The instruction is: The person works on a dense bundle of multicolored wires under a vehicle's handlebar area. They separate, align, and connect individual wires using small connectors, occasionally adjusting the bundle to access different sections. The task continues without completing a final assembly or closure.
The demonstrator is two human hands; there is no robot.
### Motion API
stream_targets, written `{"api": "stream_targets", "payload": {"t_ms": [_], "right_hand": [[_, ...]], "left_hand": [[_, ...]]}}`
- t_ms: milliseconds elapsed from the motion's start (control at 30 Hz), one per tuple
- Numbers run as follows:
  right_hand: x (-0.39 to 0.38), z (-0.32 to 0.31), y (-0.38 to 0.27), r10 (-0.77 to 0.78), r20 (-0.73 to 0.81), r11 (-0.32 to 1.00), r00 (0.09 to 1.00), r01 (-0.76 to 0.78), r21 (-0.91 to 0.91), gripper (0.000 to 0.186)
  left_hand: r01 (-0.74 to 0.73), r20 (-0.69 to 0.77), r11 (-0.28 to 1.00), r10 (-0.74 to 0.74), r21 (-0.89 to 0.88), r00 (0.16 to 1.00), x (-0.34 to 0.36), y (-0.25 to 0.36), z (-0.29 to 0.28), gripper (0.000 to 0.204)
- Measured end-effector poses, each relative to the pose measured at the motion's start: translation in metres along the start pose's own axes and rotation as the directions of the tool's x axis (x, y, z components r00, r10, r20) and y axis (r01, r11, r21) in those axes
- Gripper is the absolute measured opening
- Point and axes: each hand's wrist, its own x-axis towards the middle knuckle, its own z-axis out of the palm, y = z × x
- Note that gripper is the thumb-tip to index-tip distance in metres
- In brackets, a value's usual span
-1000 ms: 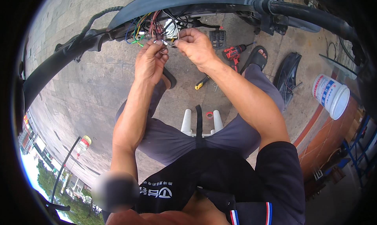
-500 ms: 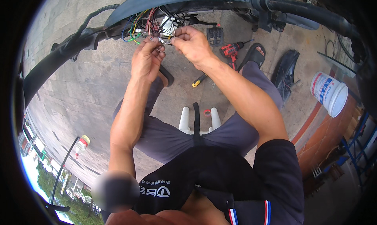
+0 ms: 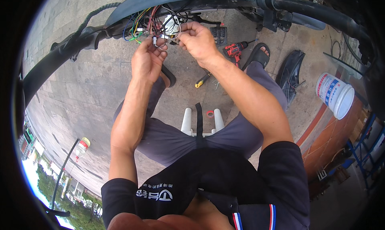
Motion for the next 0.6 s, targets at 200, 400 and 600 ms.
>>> {"api": "stream_targets", "payload": {"t_ms": [200,400,600], "right_hand": [[0.0033,-0.0032,-0.0055,-0.037,-0.023,0.999,0.999,0.037,0.005,0.016],[0.004,-0.0039,-0.0073,-0.029,-0.03,0.999,0.999,0.029,0.023,0.017],[0.0027,-0.003,-0.0052,-0.03,-0.006,1.0,1.0,0.03,0.004,0.018]], "left_hand": [[0.001,0.01,1.0,-0.001,0.01,1.0,-0.0005,0.0026,-0.0007,0.023],[-0.009,0.032,1.0,0.008,0.012,0.999,-0.0026,0.0049,0.0015,0.022],[-0.04,0.073,0.996,0.034,0.083,0.997,-0.0031,0.0028,0.0025,0.02]]}}
